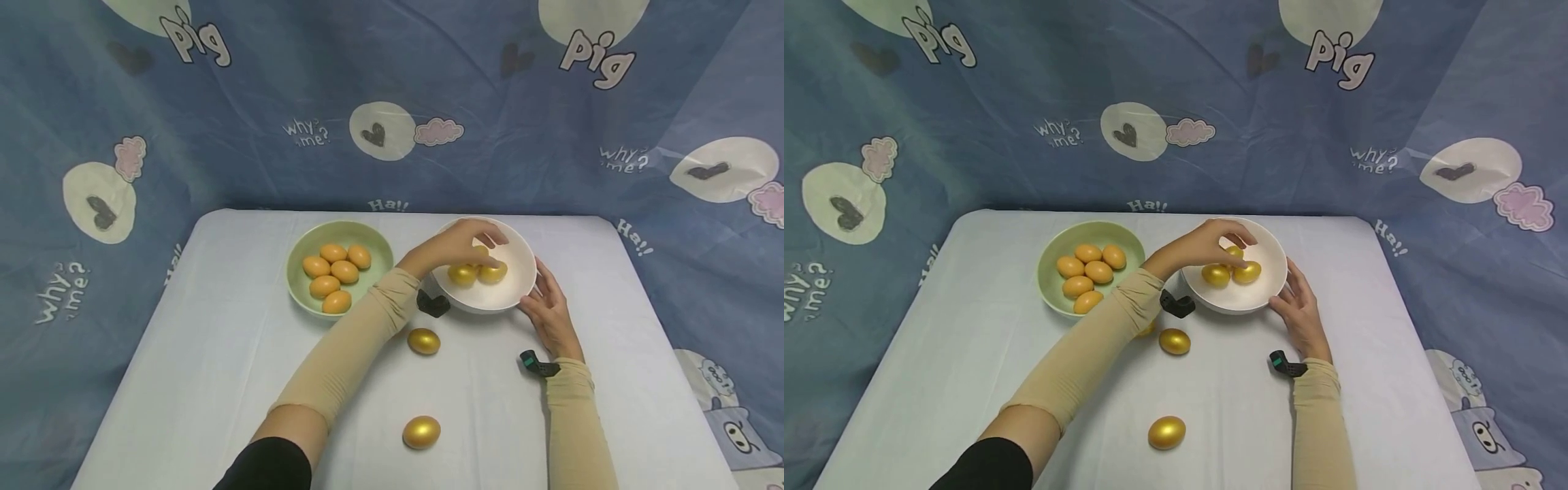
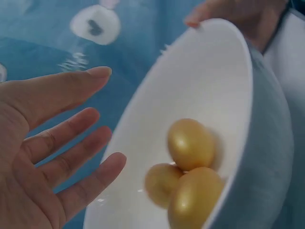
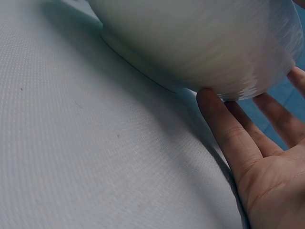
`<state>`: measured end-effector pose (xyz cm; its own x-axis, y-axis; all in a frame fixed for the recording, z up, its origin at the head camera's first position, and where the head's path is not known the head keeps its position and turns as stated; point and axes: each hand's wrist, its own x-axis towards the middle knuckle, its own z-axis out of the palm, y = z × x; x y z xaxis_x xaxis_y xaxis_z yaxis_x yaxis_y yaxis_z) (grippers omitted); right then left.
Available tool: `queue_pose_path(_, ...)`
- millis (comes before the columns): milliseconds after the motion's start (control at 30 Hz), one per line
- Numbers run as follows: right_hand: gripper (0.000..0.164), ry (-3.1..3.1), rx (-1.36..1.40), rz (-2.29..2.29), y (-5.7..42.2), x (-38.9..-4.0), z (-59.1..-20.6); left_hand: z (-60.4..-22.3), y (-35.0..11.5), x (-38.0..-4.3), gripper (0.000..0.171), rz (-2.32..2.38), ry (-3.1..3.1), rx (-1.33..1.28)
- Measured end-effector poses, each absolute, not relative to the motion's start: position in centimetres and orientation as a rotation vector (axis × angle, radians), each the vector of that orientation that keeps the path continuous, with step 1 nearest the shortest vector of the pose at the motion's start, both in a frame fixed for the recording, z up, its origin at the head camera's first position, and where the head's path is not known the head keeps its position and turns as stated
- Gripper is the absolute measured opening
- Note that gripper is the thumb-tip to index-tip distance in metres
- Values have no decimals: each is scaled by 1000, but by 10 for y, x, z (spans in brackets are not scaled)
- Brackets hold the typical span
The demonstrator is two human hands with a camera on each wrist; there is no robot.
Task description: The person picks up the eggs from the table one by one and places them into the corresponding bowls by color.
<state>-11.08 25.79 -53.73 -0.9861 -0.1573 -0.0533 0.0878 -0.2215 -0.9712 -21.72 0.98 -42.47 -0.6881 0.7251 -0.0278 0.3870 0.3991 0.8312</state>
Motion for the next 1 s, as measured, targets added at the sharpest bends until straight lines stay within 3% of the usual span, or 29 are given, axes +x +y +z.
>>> queue_pose_path(200, 84, 1851, -61, -2342, 260, -111, -536, -423, -13, -195, 49, 1360, 2216, 892)
queue_pose_path(1000, 83, 1842, -77, -2362, 257, -110, -537, -447, -76, -74, 47, 1369, 2129, 1144)
